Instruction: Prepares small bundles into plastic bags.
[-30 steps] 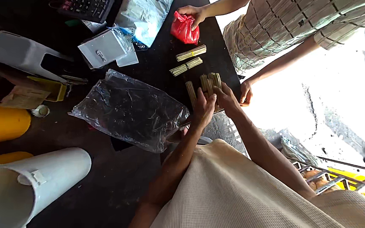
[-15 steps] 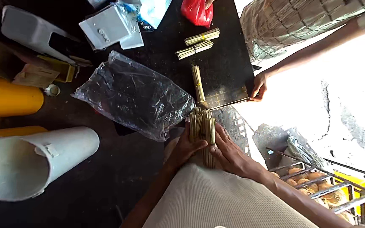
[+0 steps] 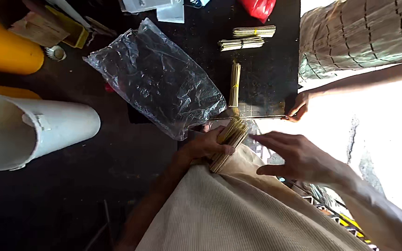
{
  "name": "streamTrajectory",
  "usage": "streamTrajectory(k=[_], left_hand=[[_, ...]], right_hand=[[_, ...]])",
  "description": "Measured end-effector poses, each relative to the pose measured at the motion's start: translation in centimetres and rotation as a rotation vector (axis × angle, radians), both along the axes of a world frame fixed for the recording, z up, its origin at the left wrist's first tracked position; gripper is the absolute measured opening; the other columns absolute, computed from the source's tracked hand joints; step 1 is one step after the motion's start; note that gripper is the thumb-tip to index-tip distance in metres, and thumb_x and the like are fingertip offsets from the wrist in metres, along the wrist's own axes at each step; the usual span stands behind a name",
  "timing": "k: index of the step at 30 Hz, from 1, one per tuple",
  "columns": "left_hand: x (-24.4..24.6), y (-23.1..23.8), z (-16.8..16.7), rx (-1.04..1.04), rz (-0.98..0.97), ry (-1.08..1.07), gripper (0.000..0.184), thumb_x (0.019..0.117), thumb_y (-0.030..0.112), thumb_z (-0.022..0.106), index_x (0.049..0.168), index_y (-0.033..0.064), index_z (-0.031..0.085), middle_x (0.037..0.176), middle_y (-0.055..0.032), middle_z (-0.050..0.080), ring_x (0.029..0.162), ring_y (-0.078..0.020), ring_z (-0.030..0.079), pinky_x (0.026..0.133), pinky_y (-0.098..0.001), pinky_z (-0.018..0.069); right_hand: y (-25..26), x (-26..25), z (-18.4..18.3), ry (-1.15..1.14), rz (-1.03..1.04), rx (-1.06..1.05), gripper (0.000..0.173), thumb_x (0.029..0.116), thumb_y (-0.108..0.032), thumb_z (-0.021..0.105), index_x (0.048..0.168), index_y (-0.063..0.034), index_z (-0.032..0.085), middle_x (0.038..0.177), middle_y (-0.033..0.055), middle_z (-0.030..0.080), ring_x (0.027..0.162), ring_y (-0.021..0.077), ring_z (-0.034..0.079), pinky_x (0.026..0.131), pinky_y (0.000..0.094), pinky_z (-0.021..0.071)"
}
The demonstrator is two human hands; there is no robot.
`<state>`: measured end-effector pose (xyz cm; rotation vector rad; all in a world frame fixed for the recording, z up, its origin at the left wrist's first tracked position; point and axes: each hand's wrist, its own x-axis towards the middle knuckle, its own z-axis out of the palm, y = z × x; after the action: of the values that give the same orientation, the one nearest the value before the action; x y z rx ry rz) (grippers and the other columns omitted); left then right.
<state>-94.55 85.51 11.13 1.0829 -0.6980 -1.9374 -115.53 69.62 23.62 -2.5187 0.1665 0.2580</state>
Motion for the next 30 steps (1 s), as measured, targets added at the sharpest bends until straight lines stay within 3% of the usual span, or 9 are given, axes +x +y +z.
streamTrajectory(k=[3,7,11,14,17,20,22,27,30], left_hand=[[-0.6,-1.8,-0.2,-0.146,-0.17,0.176,0.055,0.0866,0.028,0.076,0.133,0.0057,0.055,0.113,0.0001,0.071,0.097,-0.0047,0.068,0.086,-0.0272,0.0587],[-1.0,-2.7,-0.7,-0.153,-0.3,0.271,0.073,0.0903,0.035,0.069,0.155,0.0121,0.042,0.127,-0.0115,0.065,0.094,-0.0149,0.07,0.08,-0.0353,0.0618],[-0.3,0.9,-1.6,-0.077,-0.09,0.103,0.065,0.0987,0.05,0.054,0.139,-0.0005,0.056,0.128,-0.0067,0.065,0.115,-0.0058,0.06,0.102,-0.029,0.0484],[1.5,2.7,2.2,0.06,0.044,-0.217,0.056,0.1059,0.042,0.047,0.142,-0.0011,0.052,0.128,-0.0119,0.067,0.117,-0.0131,0.064,0.102,-0.0342,0.0512],[2.7,3.7,5.9,0.046,0.259,-0.935,0.038,0.1034,0.034,0.06,0.13,0.0063,0.061,0.114,-0.0058,0.071,0.097,-0.0143,0.07,0.085,-0.0365,0.0611],[3.1,2.1,4.8,-0.021,0.159,-1.514,0.054,0.0903,0.04,0.077,0.129,0.0063,0.061,0.125,-0.0169,0.061,0.109,-0.0327,0.063,0.086,-0.0503,0.056],[3.9,1.6,2.3,-0.038,0.041,-1.586,0.042,0.0958,0.034,0.072,0.126,0.0068,0.065,0.127,-0.0215,0.059,0.114,-0.0424,0.059,0.088,-0.058,0.0528],[4.7,0.4,4.8,-0.223,0.302,-1.559,0.024,0.1053,0.016,0.054,0.112,0.0003,0.07,0.105,-0.0164,0.067,0.095,-0.0274,0.067,0.085,-0.0424,0.0568],[4.0,0.1,6.5,-0.276,0.402,-1.544,0.022,0.1056,0.014,0.053,0.112,-0.0006,0.067,0.106,-0.0153,0.064,0.092,-0.0224,0.066,0.081,-0.036,0.0573]], right_hand=[[-1.8,2.5,0.0,-0.05,0.311,-0.094,0.082,0.0891,-0.061,0.067,0.157,-0.0259,0.037,0.158,0.0163,0.042,0.147,0.0415,0.036,0.112,0.0599,0.0391],[-3.7,1.9,-6.2,0.09,0.367,0.205,0.081,0.0845,-0.049,0.08,0.154,-0.0291,0.042,0.131,0.0117,0.06,0.096,0.0287,0.069,0.072,0.0487,0.0596],[0.2,-1.5,-10.8,-0.03,0.129,0.467,0.07,0.0922,-0.039,0.074,0.154,-0.026,0.045,0.123,0.0183,0.062,0.098,0.027,0.068,0.077,0.0426,0.0592],[2.2,-2.4,-13.3,-0.07,0.015,0.673,0.066,0.0923,-0.035,0.076,0.152,-0.022,0.05,0.127,0.0164,0.063,0.109,0.0204,0.065,0.09,0.0354,0.0574],[2.7,-3.8,-15.4,-0.085,-0.125,0.878,0.067,0.0914,-0.034,0.077,0.15,-0.0117,0.052,0.127,0.0146,0.063,0.114,0.0149,0.062,0.1,0.0297,0.0528],[2.2,-4.9,-15.7,0.012,-0.34,1.115,0.069,0.0904,-0.022,0.077,0.151,-0.0063,0.048,0.133,0.0121,0.062,0.098,0.012,0.069,0.079,0.0301,0.0627],[2.1,-4.9,-15.3,0.011,-0.447,1.267,0.069,0.093,-0.018,0.074,0.154,-0.0083,0.043,0.126,0.0074,0.067,0.087,0.0151,0.072,0.067,0.0335,0.065],[4.6,-2.3,-12.9,-0.202,-0.56,1.469,0.059,0.0969,-0.03,0.071,0.148,-0.0116,0.047,0.104,0.0037,0.073,0.083,0.0192,0.073,0.073,0.0391,0.0655],[7.9,0.5,-12.1,-0.237,-0.684,1.597,0.054,0.0993,-0.028,0.067,0.142,-0.0036,0.046,0.101,0.0128,0.072,0.08,0.0265,0.074,0.069,0.0437,0.0657]])
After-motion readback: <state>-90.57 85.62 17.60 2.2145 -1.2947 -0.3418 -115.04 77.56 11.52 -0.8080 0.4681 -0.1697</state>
